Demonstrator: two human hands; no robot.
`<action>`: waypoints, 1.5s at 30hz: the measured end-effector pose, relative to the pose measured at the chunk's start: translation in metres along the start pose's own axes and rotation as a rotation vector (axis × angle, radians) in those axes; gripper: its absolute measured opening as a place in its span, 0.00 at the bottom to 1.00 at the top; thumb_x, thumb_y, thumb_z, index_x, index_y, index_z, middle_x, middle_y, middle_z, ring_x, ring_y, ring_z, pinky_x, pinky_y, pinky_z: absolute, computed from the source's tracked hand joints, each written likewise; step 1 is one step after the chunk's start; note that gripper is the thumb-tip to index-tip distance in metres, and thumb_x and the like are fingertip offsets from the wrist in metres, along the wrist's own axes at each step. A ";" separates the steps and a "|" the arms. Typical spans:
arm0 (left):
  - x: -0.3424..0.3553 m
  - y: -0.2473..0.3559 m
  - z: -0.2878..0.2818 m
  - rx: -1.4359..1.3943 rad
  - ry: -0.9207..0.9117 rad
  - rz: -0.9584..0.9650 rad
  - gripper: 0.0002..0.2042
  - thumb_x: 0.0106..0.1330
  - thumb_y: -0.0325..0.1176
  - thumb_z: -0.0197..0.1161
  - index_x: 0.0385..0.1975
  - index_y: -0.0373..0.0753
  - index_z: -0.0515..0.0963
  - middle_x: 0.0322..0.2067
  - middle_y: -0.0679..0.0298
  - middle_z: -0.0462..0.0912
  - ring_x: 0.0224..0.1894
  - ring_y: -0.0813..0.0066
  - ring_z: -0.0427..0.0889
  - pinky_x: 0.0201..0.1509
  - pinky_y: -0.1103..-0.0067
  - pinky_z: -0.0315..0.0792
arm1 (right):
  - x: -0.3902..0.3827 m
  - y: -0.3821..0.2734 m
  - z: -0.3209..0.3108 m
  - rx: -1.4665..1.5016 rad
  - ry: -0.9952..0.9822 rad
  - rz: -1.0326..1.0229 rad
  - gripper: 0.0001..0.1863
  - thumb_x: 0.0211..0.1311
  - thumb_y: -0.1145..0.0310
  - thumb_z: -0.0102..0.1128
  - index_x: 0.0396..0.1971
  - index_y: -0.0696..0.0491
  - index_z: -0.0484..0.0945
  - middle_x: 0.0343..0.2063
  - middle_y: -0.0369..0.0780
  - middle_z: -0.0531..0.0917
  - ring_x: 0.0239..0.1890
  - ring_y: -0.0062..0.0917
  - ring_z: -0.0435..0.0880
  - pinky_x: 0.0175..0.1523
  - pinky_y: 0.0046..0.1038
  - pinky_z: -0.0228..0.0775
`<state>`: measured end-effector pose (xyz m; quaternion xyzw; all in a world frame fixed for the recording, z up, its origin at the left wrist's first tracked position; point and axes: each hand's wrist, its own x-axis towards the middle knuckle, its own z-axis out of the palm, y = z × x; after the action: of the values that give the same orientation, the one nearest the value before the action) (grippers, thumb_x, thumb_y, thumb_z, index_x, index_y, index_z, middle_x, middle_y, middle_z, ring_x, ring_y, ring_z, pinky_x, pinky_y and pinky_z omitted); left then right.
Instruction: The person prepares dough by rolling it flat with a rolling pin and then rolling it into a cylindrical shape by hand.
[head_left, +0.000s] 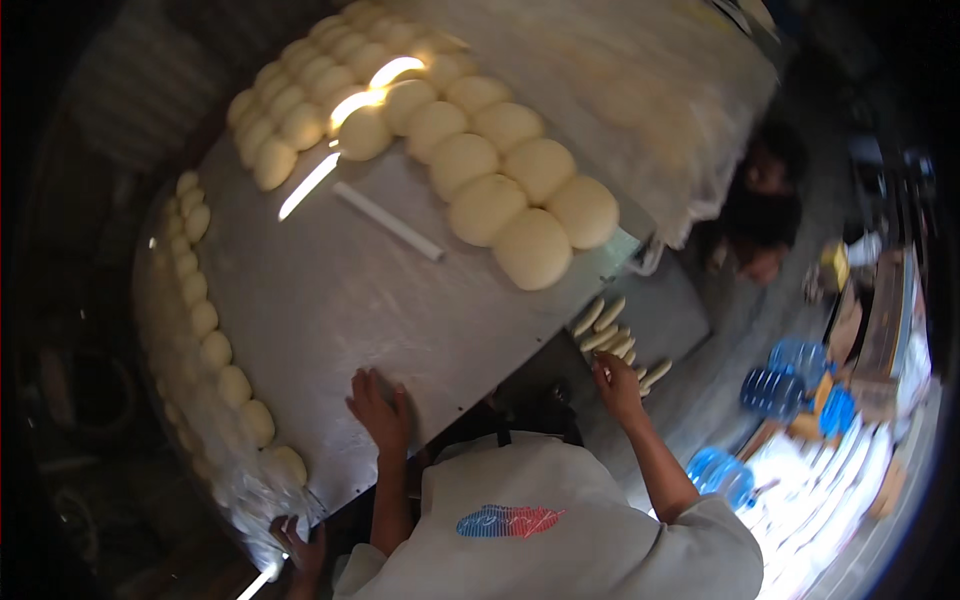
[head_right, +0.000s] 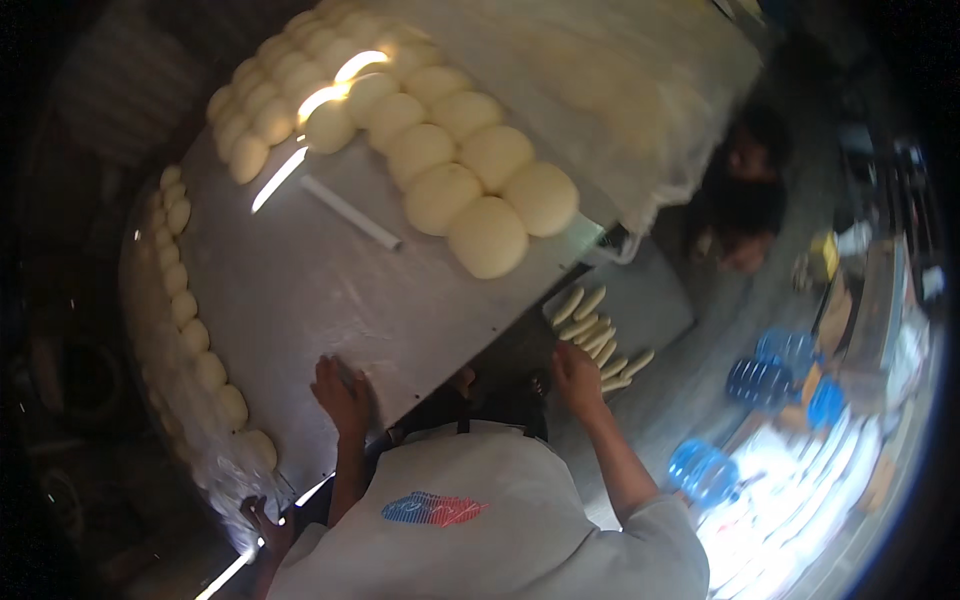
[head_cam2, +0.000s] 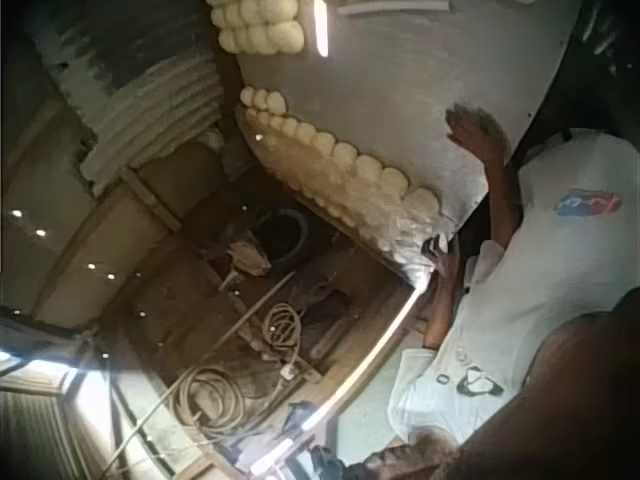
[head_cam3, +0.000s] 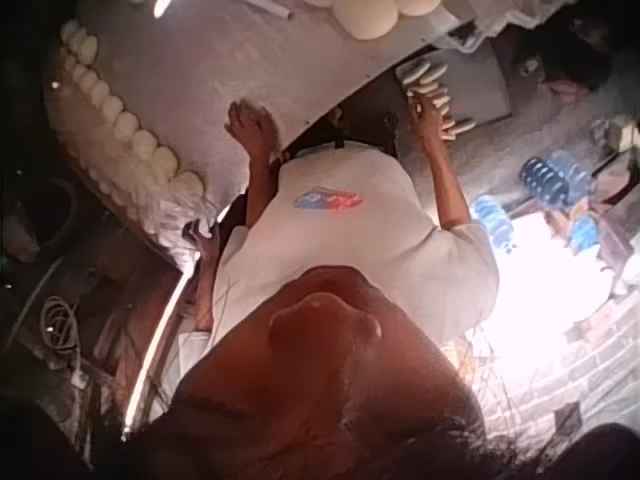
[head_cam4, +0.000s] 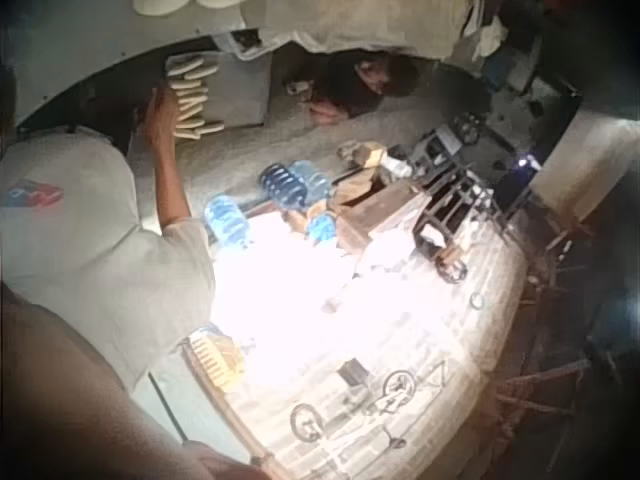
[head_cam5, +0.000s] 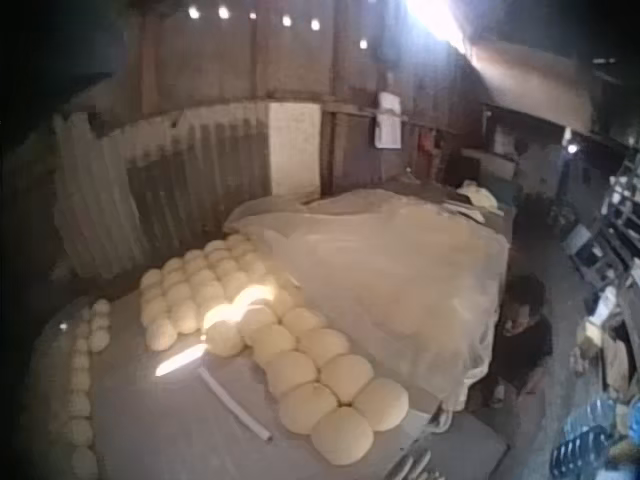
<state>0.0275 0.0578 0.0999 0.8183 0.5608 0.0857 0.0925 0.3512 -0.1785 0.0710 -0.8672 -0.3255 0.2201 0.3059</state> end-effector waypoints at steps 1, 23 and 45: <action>0.005 -0.019 -0.003 -0.017 0.019 -0.048 0.27 0.66 0.40 0.56 0.62 0.32 0.62 0.64 0.47 0.61 0.68 0.49 0.56 0.70 0.52 0.45 | 0.015 -0.057 0.004 -0.024 -0.022 -0.044 0.16 0.64 0.63 0.56 0.46 0.57 0.78 0.40 0.50 0.83 0.42 0.41 0.84 0.47 0.35 0.75; 0.008 -0.110 -0.082 -0.061 0.017 -0.126 0.28 0.65 0.50 0.53 0.61 0.41 0.67 0.65 0.52 0.60 0.69 0.55 0.55 0.69 0.49 0.44 | 0.371 -0.566 0.213 -0.292 0.016 -0.595 0.18 0.51 0.71 0.58 0.45 0.49 0.77 0.44 0.52 0.79 0.40 0.48 0.81 0.44 0.44 0.75; -0.047 -0.088 -0.048 -0.088 0.122 -0.154 0.27 0.65 0.49 0.56 0.62 0.42 0.66 0.66 0.59 0.60 0.70 0.64 0.56 0.73 0.59 0.43 | 0.061 -0.399 0.198 -0.261 -0.751 -1.089 0.22 0.53 0.70 0.61 0.51 0.50 0.75 0.55 0.48 0.73 0.59 0.44 0.70 0.60 0.42 0.65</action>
<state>-0.0807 0.0478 0.1223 0.7612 0.6224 0.1524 0.1005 0.1070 0.1809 0.1868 -0.4737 -0.8245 0.2799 0.1321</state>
